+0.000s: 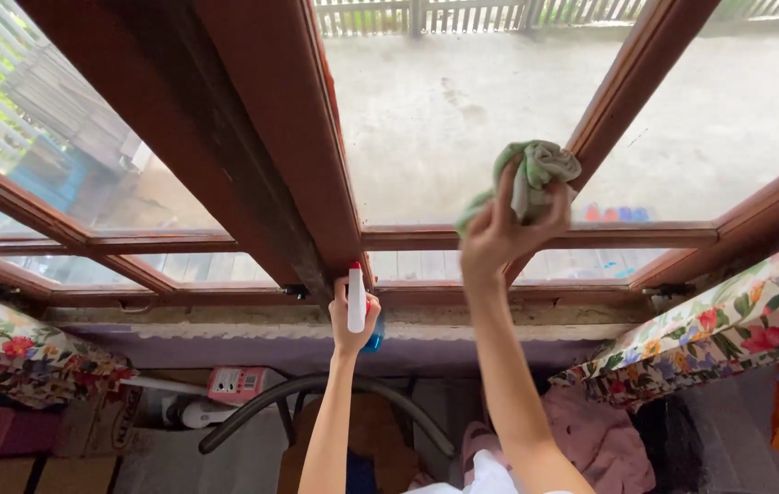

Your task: The person stands on a chair and cleans a multi-pane window using a spray bottle and a cloth. They repeatedly spray the glass and wipe the surface and frames, moving across different panes throughout the clip.

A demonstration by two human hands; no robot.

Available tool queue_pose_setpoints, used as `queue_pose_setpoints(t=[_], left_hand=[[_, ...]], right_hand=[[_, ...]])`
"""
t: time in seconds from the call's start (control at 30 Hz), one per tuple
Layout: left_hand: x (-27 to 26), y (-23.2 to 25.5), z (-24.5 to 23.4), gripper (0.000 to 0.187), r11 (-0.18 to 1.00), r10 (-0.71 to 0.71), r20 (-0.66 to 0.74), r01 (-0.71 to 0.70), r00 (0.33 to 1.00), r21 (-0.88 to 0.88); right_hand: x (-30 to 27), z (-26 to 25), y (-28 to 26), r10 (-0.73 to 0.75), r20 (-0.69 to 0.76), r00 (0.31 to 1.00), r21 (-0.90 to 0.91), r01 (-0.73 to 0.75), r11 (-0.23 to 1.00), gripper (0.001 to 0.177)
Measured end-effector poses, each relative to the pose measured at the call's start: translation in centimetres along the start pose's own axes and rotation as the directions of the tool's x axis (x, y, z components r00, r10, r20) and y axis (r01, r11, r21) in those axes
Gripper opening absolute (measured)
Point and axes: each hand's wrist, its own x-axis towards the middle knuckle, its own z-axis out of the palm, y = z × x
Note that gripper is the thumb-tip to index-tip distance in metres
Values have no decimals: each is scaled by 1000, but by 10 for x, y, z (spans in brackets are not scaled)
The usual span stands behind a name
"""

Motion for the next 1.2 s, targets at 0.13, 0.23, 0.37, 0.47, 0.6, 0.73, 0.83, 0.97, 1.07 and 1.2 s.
queue_pose_setpoints(t=[0.13,0.23,0.37,0.47,0.6,0.73,0.83,0.97,1.07,1.2], left_hand=[[3,11,-4,50,997,14,-13,-13,1000,78],[-4,14,3,47,996,2,-35,1,999,86],[-4,3,1,49,999,-6,-24,7,1000,52],[-2,20,3,48,999,-10,-35,12,999,45],[-6,19,2,47,999,-6,-40,8,999,45],[-6,12,1,50,995,1,-48,4,999,99],[-2,9,6,49,993,19,-58,-12,998,116],[-5,0,5,54,999,2,-33,-1,999,48],[-6,-1,4,53,998,-7,-41,10,999,67],[-6,0,1,56,999,1,-26,0,1000,37]], right_hand=[[-23,45,-67,567,-166,807,436,-456,776,47],[-38,46,-75,171,-63,983,310,-144,940,37],[-44,37,-20,303,-3,953,508,-260,821,54],[11,9,35,-28,-82,996,15,29,999,41],[42,21,-56,455,-177,873,211,-418,884,43],[16,52,-83,21,-190,982,194,17,981,12],[27,39,-41,-159,-197,967,126,185,975,10],[65,-4,23,-77,-142,987,-76,67,995,43],[44,24,5,25,-207,978,-148,-57,987,59],[21,54,-72,44,-182,982,5,-44,999,42]])
